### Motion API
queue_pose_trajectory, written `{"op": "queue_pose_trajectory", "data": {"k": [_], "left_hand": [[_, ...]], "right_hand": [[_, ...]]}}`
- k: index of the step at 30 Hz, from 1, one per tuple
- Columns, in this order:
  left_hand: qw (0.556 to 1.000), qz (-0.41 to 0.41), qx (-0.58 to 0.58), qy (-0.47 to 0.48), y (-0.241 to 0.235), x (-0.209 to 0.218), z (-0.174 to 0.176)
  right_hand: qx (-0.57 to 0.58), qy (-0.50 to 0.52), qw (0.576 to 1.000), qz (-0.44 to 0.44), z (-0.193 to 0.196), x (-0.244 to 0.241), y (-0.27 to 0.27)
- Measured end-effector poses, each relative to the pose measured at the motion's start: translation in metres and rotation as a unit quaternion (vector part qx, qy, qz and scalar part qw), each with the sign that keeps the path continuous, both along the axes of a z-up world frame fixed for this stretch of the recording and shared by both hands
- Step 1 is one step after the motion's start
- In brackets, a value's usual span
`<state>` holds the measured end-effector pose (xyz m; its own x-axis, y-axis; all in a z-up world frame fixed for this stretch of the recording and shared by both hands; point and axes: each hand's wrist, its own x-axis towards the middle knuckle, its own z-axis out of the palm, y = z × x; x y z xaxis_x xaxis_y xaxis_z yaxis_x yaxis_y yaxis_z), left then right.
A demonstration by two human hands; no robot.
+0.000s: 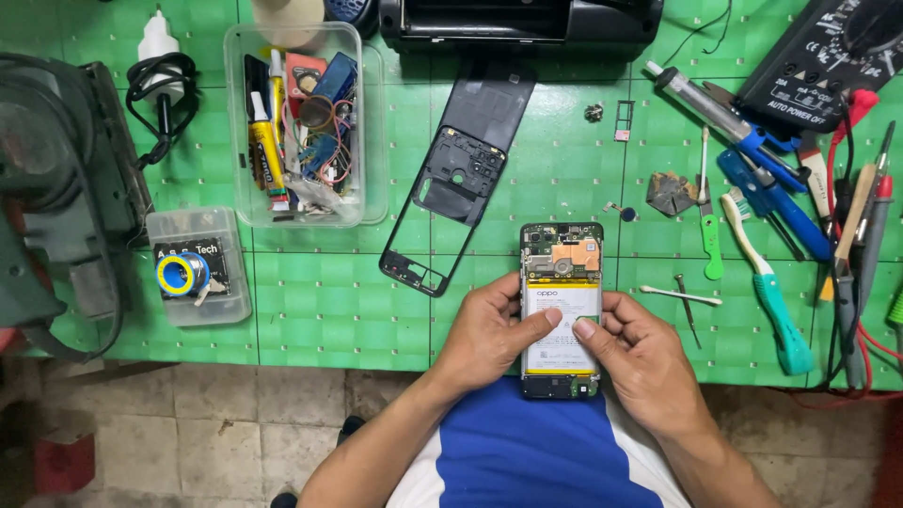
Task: Inspecting, cleaning, and reassembling components of a mobile phone on a workbench.
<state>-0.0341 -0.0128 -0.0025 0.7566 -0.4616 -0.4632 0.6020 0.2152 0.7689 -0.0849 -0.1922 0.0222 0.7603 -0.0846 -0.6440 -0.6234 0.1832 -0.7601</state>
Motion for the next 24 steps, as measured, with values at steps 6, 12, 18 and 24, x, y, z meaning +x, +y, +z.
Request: {"op": "queue_pose_trajectory", "data": {"k": [6, 12, 18, 24], "left_hand": [[1.0, -0.003, -0.023, -0.012, 0.003, -0.001, -0.003], [1.0, 0.01, 0.004, -0.024, 0.001, -0.003, -0.006], [1.0, 0.009, -0.02, -0.014, 0.001, -0.005, -0.017], [0.998, 0.011, -0.061, -0.023, 0.005, -0.006, -0.023]], "right_hand": [[-0.011, 0.013, 1.0, -0.009, 0.006, 0.004, 0.003], [-0.024, 0.026, 0.999, -0.023, 0.012, 0.005, 0.006], [-0.046, 0.004, 0.999, -0.012, 0.012, 0.007, 0.006], [-0.062, 0.008, 0.998, -0.002, 0.012, 0.011, 0.007]]}}
